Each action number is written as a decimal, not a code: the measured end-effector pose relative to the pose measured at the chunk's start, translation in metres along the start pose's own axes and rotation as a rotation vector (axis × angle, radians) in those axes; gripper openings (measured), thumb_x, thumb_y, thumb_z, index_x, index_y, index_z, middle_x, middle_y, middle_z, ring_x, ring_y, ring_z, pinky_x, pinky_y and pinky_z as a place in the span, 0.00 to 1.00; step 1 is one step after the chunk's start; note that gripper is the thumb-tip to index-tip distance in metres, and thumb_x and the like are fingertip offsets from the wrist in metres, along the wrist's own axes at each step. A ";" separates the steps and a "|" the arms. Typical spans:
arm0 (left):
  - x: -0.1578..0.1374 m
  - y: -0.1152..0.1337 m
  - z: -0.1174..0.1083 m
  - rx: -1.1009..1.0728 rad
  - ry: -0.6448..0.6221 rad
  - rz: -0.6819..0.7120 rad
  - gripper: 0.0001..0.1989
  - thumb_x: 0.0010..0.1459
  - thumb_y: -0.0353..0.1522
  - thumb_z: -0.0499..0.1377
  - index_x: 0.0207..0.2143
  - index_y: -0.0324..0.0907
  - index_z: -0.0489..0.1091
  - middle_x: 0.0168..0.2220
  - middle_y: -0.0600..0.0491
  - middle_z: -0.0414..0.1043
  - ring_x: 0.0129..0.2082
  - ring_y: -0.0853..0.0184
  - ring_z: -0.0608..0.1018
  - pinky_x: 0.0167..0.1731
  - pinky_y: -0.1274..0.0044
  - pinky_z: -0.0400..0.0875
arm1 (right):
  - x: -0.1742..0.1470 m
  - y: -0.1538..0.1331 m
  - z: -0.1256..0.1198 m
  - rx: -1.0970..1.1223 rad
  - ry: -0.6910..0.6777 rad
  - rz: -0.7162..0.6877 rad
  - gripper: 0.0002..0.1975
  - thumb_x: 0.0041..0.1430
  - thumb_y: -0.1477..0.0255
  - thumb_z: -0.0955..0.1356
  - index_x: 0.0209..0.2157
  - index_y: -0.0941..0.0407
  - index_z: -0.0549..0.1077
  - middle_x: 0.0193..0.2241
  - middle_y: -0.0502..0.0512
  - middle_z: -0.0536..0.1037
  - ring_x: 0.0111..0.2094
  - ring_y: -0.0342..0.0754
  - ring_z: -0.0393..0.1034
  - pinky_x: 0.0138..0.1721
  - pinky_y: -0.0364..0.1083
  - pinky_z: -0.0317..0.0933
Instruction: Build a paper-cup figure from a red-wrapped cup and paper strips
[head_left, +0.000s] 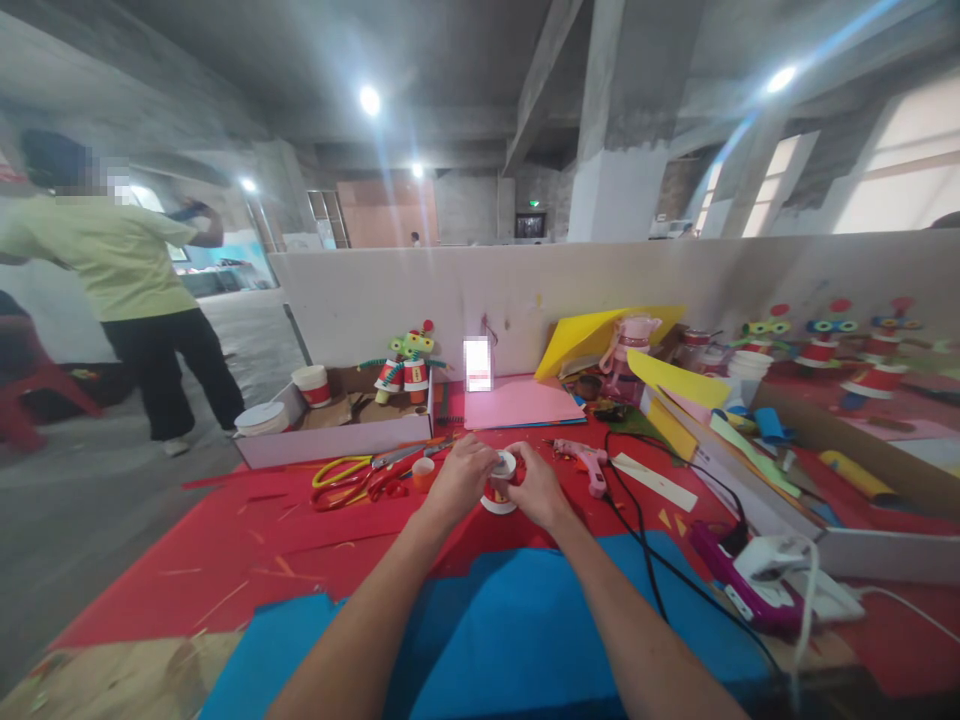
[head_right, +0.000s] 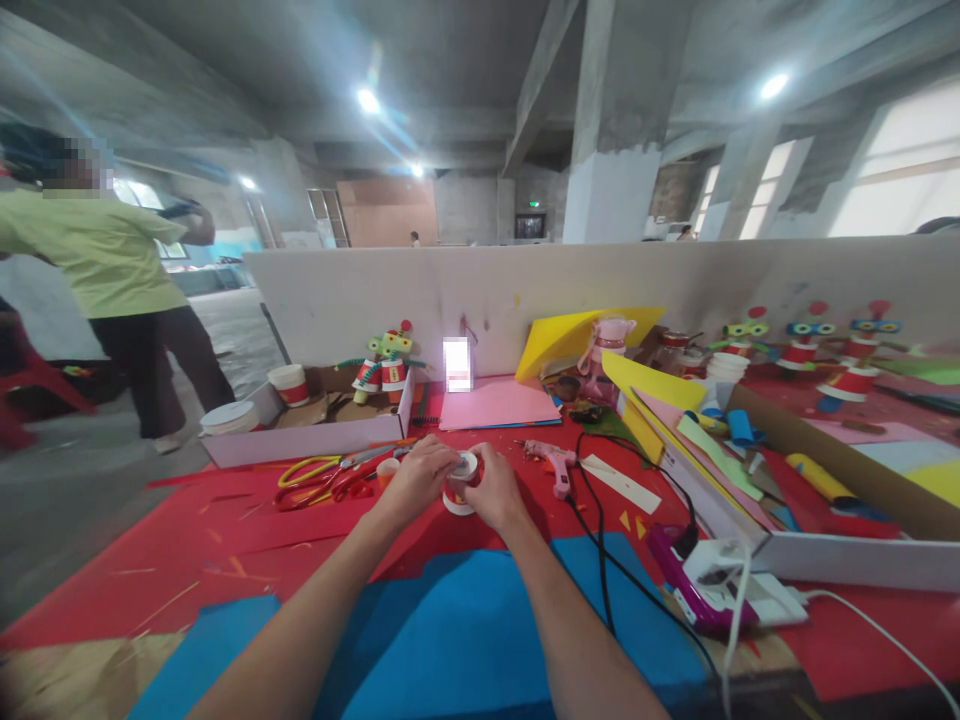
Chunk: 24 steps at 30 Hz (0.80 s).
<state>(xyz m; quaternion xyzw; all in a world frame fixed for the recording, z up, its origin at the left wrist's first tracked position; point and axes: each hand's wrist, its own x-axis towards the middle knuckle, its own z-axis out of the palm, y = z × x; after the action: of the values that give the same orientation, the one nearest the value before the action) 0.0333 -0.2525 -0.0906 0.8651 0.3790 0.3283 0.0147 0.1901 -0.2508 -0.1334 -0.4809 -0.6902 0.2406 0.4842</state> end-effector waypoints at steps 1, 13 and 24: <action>0.000 0.000 0.000 0.010 0.004 0.013 0.11 0.62 0.27 0.51 0.30 0.41 0.72 0.28 0.49 0.72 0.33 0.63 0.69 0.35 0.73 0.65 | 0.000 0.001 0.000 -0.005 0.003 -0.003 0.16 0.44 0.70 0.72 0.36 0.54 0.68 0.34 0.51 0.76 0.37 0.50 0.70 0.39 0.48 0.62; -0.001 0.009 -0.006 0.143 0.071 0.064 0.07 0.60 0.26 0.51 0.34 0.42 0.68 0.34 0.50 0.72 0.38 0.62 0.69 0.40 0.70 0.64 | 0.000 0.004 -0.001 -0.044 0.067 -0.066 0.23 0.45 0.67 0.72 0.44 0.56 0.68 0.44 0.60 0.75 0.47 0.57 0.69 0.50 0.56 0.62; -0.004 -0.009 -0.016 0.160 0.293 -0.059 0.10 0.57 0.25 0.52 0.41 0.43 0.66 0.38 0.49 0.73 0.42 0.60 0.71 0.43 0.68 0.66 | 0.000 -0.001 -0.022 0.193 0.323 -0.075 0.15 0.59 0.65 0.62 0.45 0.56 0.70 0.46 0.59 0.75 0.49 0.53 0.68 0.53 0.54 0.59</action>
<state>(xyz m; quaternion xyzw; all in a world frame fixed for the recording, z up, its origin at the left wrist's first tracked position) 0.0160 -0.2520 -0.0830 0.7947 0.4275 0.4191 -0.1001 0.2097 -0.2544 -0.1240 -0.4386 -0.5946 0.2069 0.6413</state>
